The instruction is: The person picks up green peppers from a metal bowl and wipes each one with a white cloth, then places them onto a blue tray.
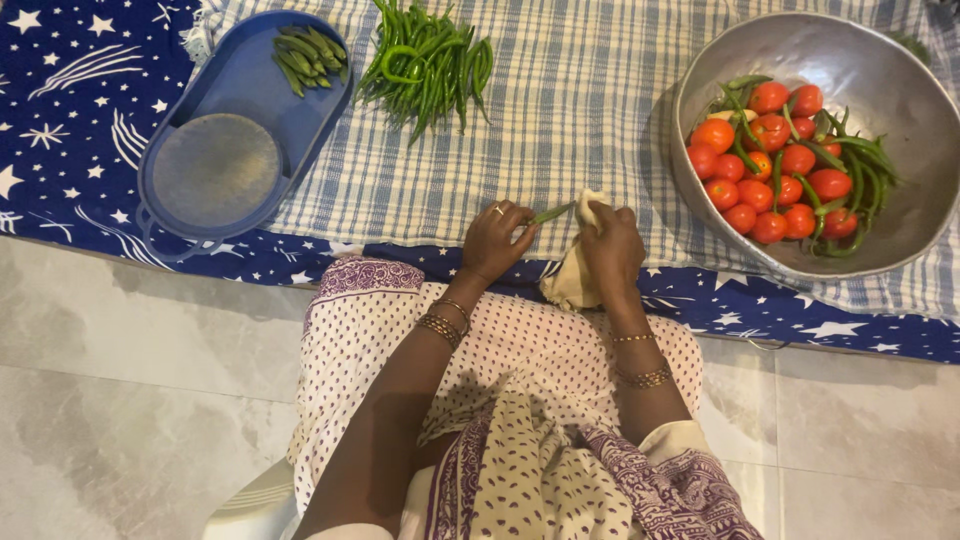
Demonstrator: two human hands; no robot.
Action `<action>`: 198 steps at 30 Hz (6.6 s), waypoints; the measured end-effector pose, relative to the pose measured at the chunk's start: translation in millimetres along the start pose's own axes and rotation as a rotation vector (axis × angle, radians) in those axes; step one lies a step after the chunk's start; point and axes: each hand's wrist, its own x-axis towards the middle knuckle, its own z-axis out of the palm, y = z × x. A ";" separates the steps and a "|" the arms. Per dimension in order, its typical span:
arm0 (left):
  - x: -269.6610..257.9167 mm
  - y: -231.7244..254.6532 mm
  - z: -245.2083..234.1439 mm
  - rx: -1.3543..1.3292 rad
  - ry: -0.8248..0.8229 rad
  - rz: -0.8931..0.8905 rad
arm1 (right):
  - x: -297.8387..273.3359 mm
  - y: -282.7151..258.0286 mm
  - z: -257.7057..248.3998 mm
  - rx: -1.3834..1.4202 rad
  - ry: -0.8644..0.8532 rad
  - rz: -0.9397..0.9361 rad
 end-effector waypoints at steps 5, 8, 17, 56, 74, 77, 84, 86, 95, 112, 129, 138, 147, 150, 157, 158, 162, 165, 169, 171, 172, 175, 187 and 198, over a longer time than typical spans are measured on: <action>-1.6 -10.5 9.2 -0.008 -0.026 -0.020 | -9.8 -16.9 11.3 0.137 -0.110 -0.014; -2.2 -16.0 13.1 0.073 -0.035 0.034 | -20.9 -35.0 29.1 0.002 -0.186 -0.161; 0.2 -6.7 7.6 0.062 -0.040 0.001 | 0.8 -13.1 6.3 0.009 -0.063 -0.044; -1.1 -6.2 5.8 0.068 -0.030 0.041 | -20.5 -31.4 9.2 0.132 -0.100 -0.137; 2.6 2.8 -4.2 0.009 0.009 0.054 | -2.5 -1.1 4.6 -0.012 0.026 -0.026; 3.2 4.3 -4.3 0.026 0.020 0.080 | -0.1 7.7 7.8 0.064 0.041 0.065; -1.9 -5.2 2.6 0.003 0.001 0.071 | -13.9 19.0 3.2 0.093 0.202 0.002; -1.7 -6.9 3.1 -0.012 0.014 0.065 | -28.7 0.0 2.0 0.209 0.077 0.032; 0.5 -11.0 2.6 -0.027 0.002 0.075 | -47.3 -50.4 12.4 -0.023 -0.016 -0.075; 3.4 -7.1 0.0 0.014 -0.073 0.050 | -27.1 -5.0 -17.9 -0.054 0.098 -0.044; 2.0 -7.8 -2.4 0.012 -0.087 0.069 | -23.7 -37.0 9.6 -0.068 -0.056 0.070; -1.1 -5.4 -6.2 -0.039 -0.021 0.097 | -18.0 -14.5 -20.4 -0.147 0.152 0.084; -1.2 -11.3 1.4 0.007 -0.086 0.065 | -42.6 -71.6 10.4 0.045 -0.189 0.054; -0.3 -10.6 0.4 0.000 -0.090 0.061 | -45.6 -57.3 11.3 -0.061 -0.059 -0.118; 1.9 -4.1 -5.2 -0.001 -0.087 0.067 | -31.3 -30.6 -5.3 -0.003 0.024 0.156; 0.8 -3.0 -5.4 -0.003 -0.091 0.067 | -32.1 -26.5 -5.5 0.059 -0.006 0.262; 1.3 -3.6 -4.2 0.064 -0.034 0.123 | -31.1 -6.5 -4.0 0.216 0.160 0.149; 0.9 -6.3 -1.8 0.037 -0.073 0.107 | -22.9 -4.3 -6.6 0.273 0.226 0.087; -3.3 -9.8 0.0 -0.030 -0.014 0.129 | -35.2 -34.0 1.8 0.261 0.127 -0.020; -1.7 -10.1 3.0 -0.003 -0.071 0.096 | -41.6 -45.1 11.3 0.274 0.050 0.020; -0.1 -10.0 3.3 0.026 -0.118 0.064 | -43.2 -49.3 17.7 0.178 0.050 -0.031; -0.9 -4.6 -3.0 0.013 -0.055 0.108 | -46.4 -47.3 24.4 0.072 0.061 -0.076; 2.2 4.0 -8.1 0.097 -0.053 0.142 | -34.9 -26.6 15.7 -0.026 0.116 0.074; 1.0 -2.9 -2.8 0.030 -0.071 0.092 | -31.9 -16.1 0.8 0.268 0.356 0.080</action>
